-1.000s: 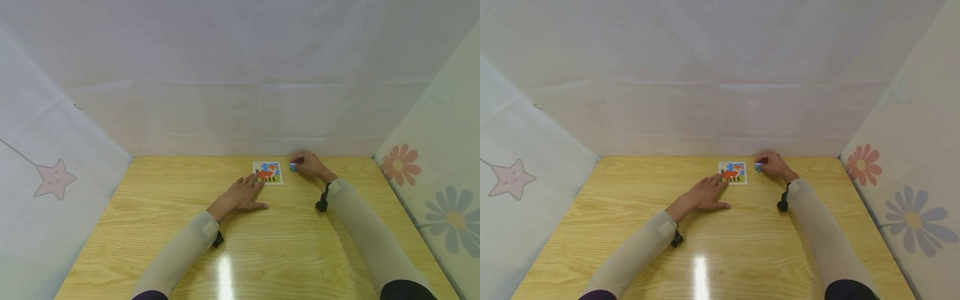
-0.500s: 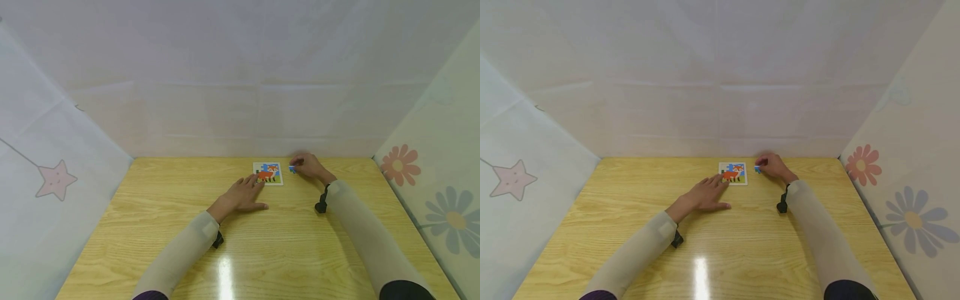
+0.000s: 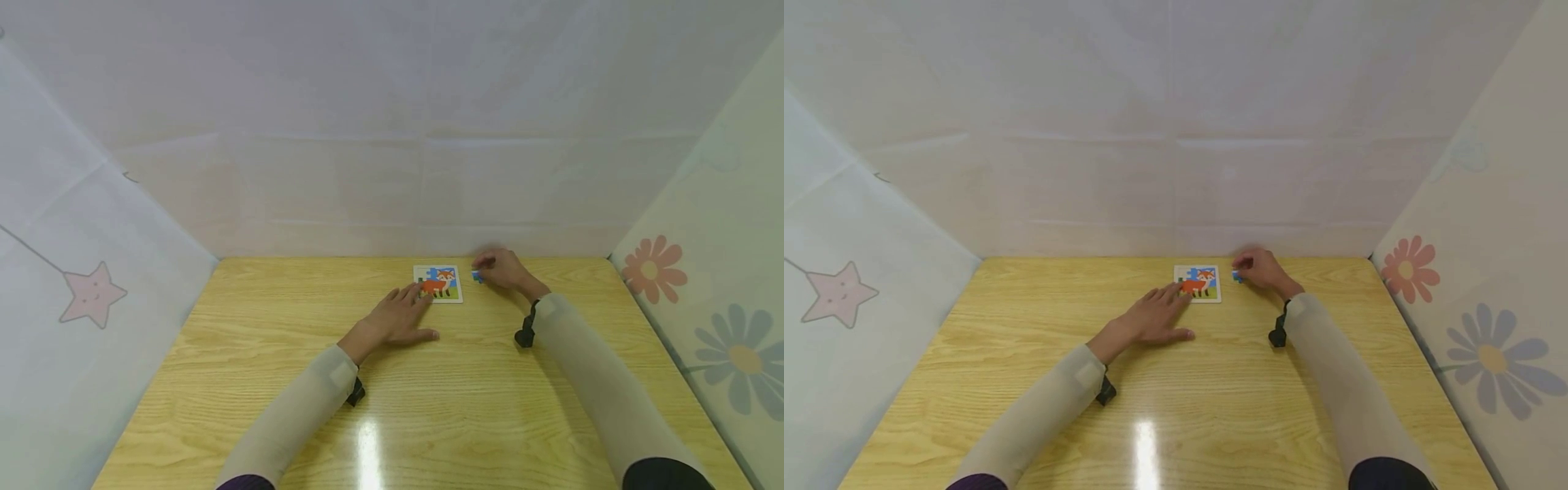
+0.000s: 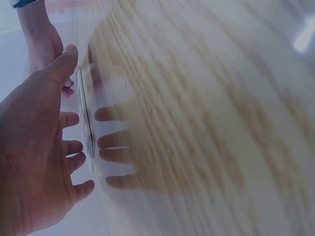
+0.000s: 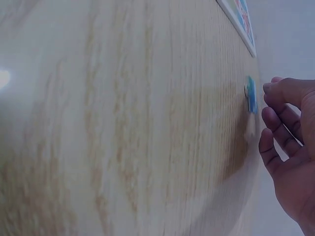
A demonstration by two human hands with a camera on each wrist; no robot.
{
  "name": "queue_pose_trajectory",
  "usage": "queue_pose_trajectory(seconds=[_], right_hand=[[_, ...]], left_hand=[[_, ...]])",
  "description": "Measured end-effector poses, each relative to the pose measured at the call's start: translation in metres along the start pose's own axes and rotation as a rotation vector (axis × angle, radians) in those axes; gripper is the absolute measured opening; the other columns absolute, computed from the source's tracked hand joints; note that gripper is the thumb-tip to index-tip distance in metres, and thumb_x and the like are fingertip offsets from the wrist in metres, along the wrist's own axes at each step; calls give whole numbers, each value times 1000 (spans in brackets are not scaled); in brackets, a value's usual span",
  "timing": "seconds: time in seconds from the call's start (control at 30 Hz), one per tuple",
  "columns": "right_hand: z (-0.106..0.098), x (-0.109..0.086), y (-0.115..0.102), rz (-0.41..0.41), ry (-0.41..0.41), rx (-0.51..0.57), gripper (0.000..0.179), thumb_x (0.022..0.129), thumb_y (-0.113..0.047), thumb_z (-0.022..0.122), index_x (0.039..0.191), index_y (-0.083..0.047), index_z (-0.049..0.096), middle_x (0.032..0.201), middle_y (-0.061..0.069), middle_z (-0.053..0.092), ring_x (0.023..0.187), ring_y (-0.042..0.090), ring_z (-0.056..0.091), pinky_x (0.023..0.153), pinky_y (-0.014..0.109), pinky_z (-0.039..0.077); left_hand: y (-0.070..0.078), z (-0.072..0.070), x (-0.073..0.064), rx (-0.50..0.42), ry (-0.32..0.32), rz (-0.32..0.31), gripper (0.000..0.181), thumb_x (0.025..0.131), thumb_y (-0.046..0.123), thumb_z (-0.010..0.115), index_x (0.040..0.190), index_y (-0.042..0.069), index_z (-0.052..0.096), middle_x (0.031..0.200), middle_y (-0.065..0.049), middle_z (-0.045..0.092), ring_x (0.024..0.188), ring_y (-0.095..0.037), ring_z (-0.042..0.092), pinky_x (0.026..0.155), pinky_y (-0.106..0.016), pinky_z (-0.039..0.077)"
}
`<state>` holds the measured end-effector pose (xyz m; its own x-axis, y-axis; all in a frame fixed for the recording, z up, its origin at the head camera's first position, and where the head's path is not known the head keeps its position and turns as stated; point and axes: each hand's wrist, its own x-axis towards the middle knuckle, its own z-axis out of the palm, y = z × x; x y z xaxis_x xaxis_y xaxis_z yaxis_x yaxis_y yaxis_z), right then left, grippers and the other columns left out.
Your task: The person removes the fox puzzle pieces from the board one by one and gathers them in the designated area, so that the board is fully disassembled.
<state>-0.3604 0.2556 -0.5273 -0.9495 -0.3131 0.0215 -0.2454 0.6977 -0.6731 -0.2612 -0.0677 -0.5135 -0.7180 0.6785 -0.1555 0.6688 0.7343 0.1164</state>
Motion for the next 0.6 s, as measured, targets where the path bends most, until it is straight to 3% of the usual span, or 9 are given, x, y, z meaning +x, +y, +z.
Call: queue_pose_trajectory(seconds=[0.3, 0.6], right_hand=[[6, 10, -20, -147, -13, 26, 20, 97, 1, 75, 116, 6, 77, 113, 21, 76, 107, 37, 69, 98, 54, 56], [17, 17, -36, -161, -65, 42, 24, 97, 4, 71, 121, 6, 76, 118, 21, 75, 111, 36, 67, 100, 55, 55]], left_hand=[[3, 2, 6, 3, 34, 23, 92, 103, 76, 39, 170, 15, 24, 177, -16, 14, 163, -36, 15, 129, -57, 22], [7, 5, 12, 7, 15, 16, 94, 104, 76, 35, 171, 12, 18, 178, -17, 10, 164, -35, 11, 130, -56, 20]])
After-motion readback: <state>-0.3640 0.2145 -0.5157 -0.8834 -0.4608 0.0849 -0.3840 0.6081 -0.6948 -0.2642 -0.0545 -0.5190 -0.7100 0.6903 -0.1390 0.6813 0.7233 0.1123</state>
